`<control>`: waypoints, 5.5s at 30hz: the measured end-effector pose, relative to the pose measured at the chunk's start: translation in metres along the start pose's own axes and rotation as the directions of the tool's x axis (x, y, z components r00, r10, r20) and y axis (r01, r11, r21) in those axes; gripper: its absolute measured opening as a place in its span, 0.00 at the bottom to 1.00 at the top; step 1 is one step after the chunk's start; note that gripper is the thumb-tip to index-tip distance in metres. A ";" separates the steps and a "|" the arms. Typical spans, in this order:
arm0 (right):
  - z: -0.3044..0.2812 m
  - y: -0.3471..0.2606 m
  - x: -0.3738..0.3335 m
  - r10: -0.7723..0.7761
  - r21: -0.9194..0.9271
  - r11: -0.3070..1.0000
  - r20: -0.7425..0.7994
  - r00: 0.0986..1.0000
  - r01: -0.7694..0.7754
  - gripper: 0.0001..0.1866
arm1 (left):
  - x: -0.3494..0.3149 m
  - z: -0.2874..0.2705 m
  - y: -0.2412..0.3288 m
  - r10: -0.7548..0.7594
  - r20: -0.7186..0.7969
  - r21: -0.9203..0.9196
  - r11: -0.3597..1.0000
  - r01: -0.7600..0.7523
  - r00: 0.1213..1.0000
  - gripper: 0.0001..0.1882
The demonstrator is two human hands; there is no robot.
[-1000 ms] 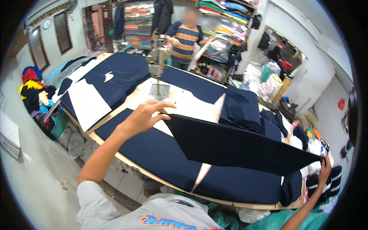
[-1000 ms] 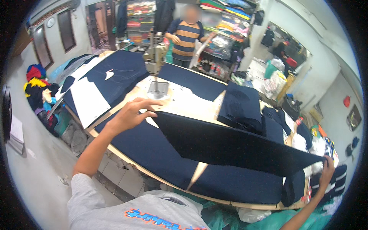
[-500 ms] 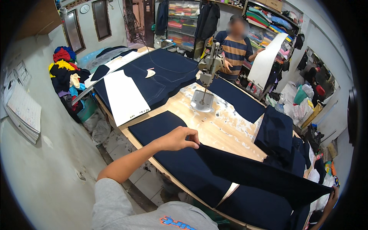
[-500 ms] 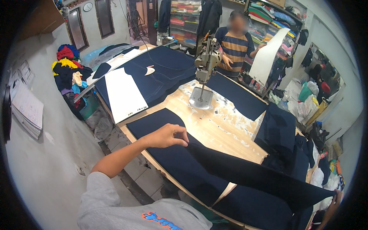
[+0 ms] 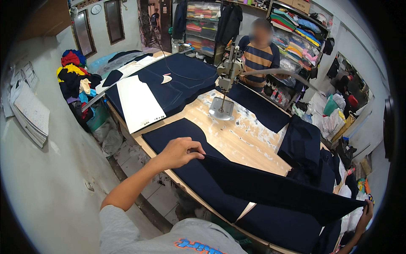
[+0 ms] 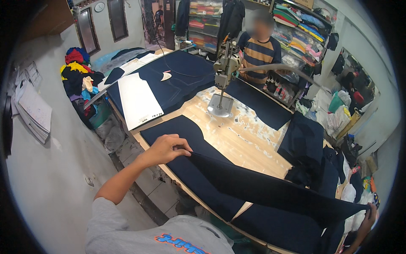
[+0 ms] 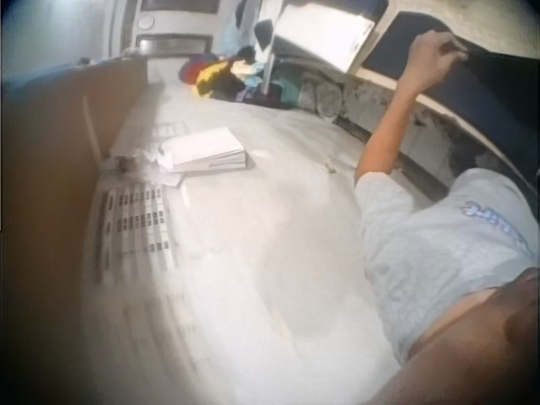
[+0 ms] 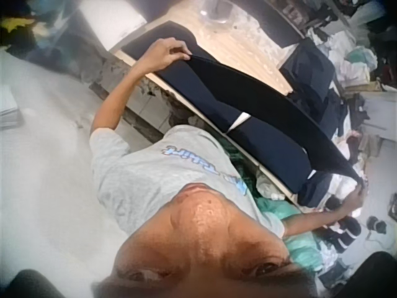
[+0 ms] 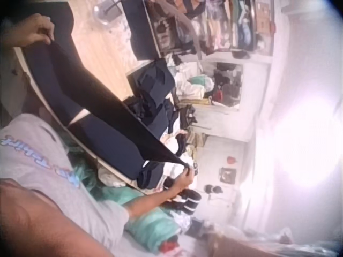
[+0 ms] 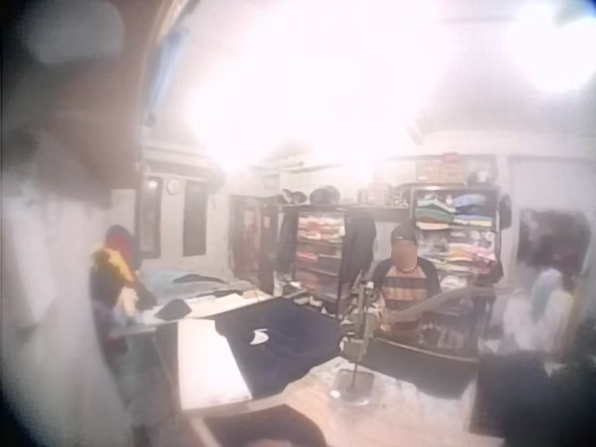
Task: The person folds dark blue fabric pieces on a wooden table, aligning edges and smoothing the material. The person also handles white paper templates, placing them on the table and adjusting their positions.
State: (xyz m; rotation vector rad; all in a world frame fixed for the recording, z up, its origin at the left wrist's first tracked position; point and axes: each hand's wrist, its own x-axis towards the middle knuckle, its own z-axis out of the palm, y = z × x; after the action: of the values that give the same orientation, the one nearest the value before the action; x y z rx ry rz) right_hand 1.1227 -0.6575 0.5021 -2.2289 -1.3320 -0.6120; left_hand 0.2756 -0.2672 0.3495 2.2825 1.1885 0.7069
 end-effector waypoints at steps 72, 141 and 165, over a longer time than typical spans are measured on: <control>0.391 -0.501 -0.375 0.680 0.362 0.635 0.156 0.716 -0.682 0.14 | 0.048 -0.022 -0.536 -0.430 -0.061 -0.745 0.620 0.246 0.901 0.17; 0.457 -0.487 -0.436 0.924 0.196 0.309 0.170 0.342 -0.931 0.09 | -0.024 0.064 -0.555 -0.874 -0.174 -0.701 0.433 0.567 0.453 0.21; 0.461 -0.477 -0.452 0.898 -0.117 0.437 0.101 0.427 -0.892 0.14 | -0.045 0.077 -0.539 -0.833 -0.241 -0.516 0.544 0.661 0.498 0.19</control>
State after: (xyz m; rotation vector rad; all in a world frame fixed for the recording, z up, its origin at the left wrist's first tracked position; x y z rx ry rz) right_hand 0.5642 -0.4913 -0.0507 -2.6109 0.0224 -0.0402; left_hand -0.0212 -0.0400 -0.0488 1.0538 1.9138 1.0052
